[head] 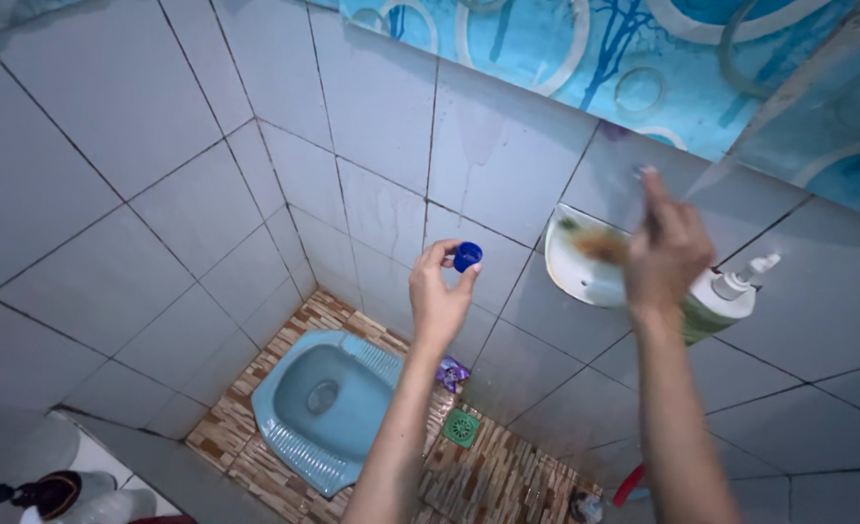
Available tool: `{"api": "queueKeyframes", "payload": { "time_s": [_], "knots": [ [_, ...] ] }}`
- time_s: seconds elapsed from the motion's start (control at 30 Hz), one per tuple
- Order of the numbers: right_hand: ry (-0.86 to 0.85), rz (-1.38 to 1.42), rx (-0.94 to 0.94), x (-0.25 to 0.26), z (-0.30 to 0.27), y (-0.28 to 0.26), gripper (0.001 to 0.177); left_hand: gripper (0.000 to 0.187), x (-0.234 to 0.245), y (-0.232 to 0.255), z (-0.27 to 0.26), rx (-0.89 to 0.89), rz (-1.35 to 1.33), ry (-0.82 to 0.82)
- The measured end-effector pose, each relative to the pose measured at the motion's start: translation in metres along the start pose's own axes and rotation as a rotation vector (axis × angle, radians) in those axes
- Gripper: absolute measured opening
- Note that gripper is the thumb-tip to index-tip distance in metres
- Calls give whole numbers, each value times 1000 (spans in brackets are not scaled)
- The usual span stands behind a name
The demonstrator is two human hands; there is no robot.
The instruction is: The person scrubs the tiled walls of a bathroom using a toothbrush and a small blue cap containing liquid. They repeatedly dip the toothbrush into the cap and scrub the grout lines and tile surfaces near a squat toilet.
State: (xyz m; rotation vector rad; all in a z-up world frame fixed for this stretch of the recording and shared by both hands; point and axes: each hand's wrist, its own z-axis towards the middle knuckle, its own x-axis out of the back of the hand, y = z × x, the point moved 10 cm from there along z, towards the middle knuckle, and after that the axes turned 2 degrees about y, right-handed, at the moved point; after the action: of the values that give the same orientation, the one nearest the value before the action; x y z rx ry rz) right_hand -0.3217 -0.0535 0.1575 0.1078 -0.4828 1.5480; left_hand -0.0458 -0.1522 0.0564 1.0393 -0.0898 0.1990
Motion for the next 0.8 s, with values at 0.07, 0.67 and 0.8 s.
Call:
{"api": "queueKeyframes", "payload": {
  "time_s": [0.07,0.67,0.8],
  "knots": [
    [1,-20,7,4,-8,6,58,36,3,0,3,-18,10,15],
    [-288,-111,113,-24,-15,-7,37,38,-4,6,-3,-7,-47,18],
    [-241,16,-2,-20,-19,-6,40,38,0,17,-4,-46,-34,5]
  ]
}}
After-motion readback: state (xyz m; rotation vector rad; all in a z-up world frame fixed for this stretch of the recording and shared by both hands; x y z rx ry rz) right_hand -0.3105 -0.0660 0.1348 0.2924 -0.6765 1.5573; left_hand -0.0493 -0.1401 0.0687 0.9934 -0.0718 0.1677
